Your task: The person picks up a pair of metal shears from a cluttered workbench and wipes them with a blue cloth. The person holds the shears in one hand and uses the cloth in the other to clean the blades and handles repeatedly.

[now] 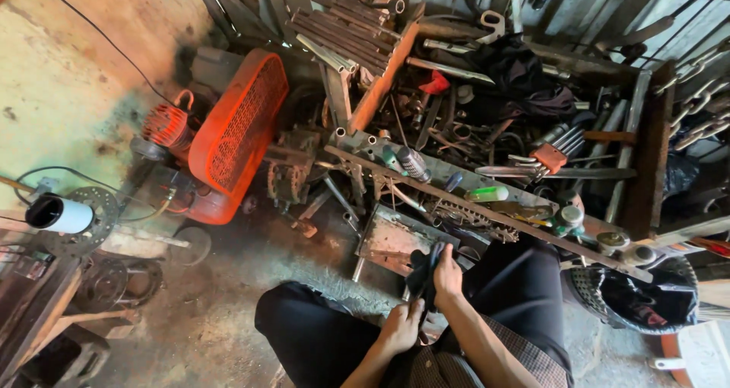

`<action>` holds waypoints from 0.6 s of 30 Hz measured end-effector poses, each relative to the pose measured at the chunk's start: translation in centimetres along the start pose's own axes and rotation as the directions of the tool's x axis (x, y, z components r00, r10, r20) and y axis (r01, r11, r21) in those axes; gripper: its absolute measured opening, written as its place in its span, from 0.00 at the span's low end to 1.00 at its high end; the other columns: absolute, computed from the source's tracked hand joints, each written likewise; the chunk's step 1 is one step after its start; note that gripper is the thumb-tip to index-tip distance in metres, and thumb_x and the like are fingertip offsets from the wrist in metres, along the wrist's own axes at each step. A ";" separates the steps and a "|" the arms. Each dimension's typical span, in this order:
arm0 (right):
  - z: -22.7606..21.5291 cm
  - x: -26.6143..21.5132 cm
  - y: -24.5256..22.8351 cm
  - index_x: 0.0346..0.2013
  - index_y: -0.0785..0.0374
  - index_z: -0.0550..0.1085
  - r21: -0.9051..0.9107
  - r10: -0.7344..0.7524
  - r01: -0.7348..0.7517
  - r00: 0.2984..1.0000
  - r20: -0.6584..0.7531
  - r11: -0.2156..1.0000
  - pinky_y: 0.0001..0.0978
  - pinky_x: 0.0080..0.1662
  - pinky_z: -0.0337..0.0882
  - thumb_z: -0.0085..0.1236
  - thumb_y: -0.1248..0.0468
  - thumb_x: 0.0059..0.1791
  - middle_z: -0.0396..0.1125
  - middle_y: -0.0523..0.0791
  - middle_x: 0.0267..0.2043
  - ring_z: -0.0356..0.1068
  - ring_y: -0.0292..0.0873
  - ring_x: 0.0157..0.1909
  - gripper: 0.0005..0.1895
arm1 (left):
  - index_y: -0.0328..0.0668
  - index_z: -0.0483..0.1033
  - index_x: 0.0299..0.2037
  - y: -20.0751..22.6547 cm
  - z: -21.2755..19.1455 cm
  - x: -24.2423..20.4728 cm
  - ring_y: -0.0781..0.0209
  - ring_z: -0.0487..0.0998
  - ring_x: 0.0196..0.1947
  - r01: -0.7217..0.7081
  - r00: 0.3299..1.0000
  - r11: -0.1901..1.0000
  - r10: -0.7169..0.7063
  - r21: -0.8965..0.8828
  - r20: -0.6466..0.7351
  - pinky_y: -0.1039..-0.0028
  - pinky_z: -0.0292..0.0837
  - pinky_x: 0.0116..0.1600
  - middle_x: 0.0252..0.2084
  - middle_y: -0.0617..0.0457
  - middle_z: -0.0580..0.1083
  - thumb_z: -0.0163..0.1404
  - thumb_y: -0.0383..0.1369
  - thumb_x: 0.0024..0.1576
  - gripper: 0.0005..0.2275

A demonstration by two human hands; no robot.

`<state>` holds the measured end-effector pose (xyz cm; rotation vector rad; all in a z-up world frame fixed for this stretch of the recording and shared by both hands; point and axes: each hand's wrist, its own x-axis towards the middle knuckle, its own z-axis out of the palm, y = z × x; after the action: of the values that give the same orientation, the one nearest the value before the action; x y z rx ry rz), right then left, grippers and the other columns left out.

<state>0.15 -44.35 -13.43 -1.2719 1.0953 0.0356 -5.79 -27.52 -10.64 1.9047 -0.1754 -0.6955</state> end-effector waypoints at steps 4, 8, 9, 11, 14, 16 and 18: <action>-1.5 1.1 -0.8 0.47 0.64 0.77 0.335 0.178 -0.161 0.984 -0.022 0.929 0.43 0.40 0.71 0.40 0.31 0.53 0.71 0.46 0.37 0.68 0.44 0.37 0.39 | 0.35 0.79 0.32 -2.3 1.4 -0.4 0.46 0.78 0.26 0.001 0.999 1.000 0.001 -0.031 0.041 0.57 0.72 0.37 0.26 0.41 0.76 0.41 0.46 0.67 0.22; -1.7 -0.9 -0.5 0.49 0.68 0.73 0.379 0.120 -0.156 0.986 0.118 0.912 0.48 0.38 0.72 0.45 0.32 0.55 0.68 0.50 0.36 0.68 0.51 0.34 0.39 | 0.33 0.77 0.32 -2.8 1.5 0.2 0.44 0.78 0.27 0.015 1.000 1.000 -0.015 0.008 -0.005 0.56 0.71 0.37 0.26 0.39 0.76 0.41 0.46 0.67 0.23; -1.5 -1.6 -0.2 0.51 0.64 0.73 0.386 0.155 -0.211 0.973 0.170 0.898 0.47 0.40 0.73 0.46 0.34 0.54 0.70 0.48 0.40 0.70 0.48 0.37 0.35 | 0.33 0.77 0.33 -3.3 1.6 0.2 0.43 0.78 0.29 0.015 0.999 1.000 -0.015 0.018 -0.035 0.56 0.71 0.37 0.27 0.38 0.76 0.41 0.46 0.67 0.22; -0.8 -2.3 -0.4 0.53 0.59 0.74 0.388 0.184 -0.265 0.955 0.234 0.883 0.45 0.42 0.74 0.47 0.36 0.52 0.72 0.46 0.43 0.71 0.45 0.39 0.32 | 0.32 0.77 0.34 -3.5 1.3 0.4 0.41 0.79 0.30 0.014 0.997 0.999 -0.011 0.032 -0.079 0.56 0.71 0.38 0.29 0.37 0.77 0.41 0.46 0.67 0.22; -0.8 -3.2 -1.4 0.53 0.60 0.73 0.517 0.130 -0.331 0.913 0.386 0.790 0.46 0.45 0.76 0.44 0.39 0.53 0.73 0.48 0.45 0.75 0.48 0.42 0.29 | 0.32 0.76 0.38 -3.0 1.0 -0.3 0.38 0.79 0.33 -0.075 0.982 0.996 0.082 0.044 -0.170 0.57 0.72 0.39 0.32 0.35 0.77 0.43 0.43 0.67 0.19; -0.9 -3.3 -2.6 0.51 0.64 0.71 0.490 0.284 -0.424 0.898 0.337 0.761 0.50 0.45 0.75 0.42 0.38 0.57 0.71 0.50 0.45 0.73 0.51 0.41 0.31 | 0.33 0.76 0.42 -3.2 1.1 -0.7 0.36 0.78 0.35 -0.118 0.962 0.993 0.119 0.016 -0.248 0.56 0.72 0.39 0.34 0.35 0.77 0.45 0.41 0.65 0.15; -1.0 -2.8 -2.3 0.51 0.62 0.71 0.523 0.270 -0.448 0.884 0.383 0.725 0.50 0.46 0.75 0.41 0.38 0.56 0.71 0.49 0.45 0.73 0.51 0.42 0.30 | 0.33 0.75 0.43 -2.9 0.8 -1.1 0.36 0.78 0.35 -0.103 0.960 0.995 0.103 0.013 -0.262 0.56 0.72 0.38 0.34 0.35 0.77 0.46 0.40 0.65 0.15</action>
<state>-0.71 -44.48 -9.77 -0.4417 0.9801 0.1512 -7.68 -26.39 -12.93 1.9519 -0.1048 -0.3679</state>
